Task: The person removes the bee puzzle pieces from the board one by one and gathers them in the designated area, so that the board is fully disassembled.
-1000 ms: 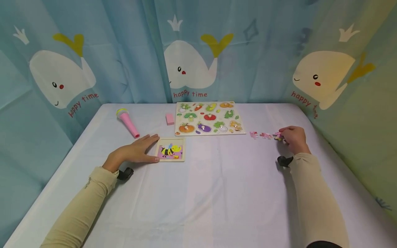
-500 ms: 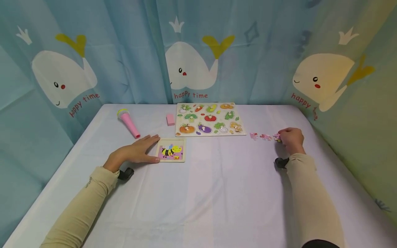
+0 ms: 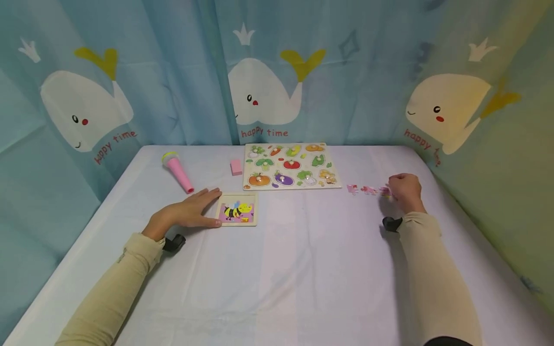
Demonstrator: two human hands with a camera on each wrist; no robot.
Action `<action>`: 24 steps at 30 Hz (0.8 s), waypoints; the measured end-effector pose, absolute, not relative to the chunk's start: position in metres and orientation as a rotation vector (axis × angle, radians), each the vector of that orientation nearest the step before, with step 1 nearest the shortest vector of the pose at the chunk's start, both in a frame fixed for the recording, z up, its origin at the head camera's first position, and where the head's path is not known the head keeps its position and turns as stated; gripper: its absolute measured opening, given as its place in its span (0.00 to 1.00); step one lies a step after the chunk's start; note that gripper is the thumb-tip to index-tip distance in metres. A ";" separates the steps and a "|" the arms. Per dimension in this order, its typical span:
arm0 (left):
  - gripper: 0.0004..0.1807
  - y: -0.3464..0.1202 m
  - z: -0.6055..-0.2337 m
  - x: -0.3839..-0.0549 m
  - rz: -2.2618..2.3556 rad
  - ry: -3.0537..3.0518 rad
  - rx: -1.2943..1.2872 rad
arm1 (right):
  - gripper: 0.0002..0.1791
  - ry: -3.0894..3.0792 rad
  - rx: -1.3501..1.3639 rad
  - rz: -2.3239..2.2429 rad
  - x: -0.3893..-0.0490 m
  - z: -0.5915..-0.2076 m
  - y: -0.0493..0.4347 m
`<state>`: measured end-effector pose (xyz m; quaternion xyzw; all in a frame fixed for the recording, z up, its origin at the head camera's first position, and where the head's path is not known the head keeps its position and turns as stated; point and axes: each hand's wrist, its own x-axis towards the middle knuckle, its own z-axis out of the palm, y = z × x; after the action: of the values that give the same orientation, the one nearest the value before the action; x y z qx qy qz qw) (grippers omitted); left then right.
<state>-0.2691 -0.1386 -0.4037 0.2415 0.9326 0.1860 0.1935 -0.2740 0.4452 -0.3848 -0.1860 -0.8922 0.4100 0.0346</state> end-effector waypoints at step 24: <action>0.56 -0.142 -0.402 -0.267 0.545 2.595 0.700 | 0.31 -2.736 -0.155 1.411 -0.282 -0.352 0.344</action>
<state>-0.2673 -0.1424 -0.4021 0.2501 0.9275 0.1948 0.1983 -0.2818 0.3441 -0.3521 -0.0501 -0.8873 0.4575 0.0295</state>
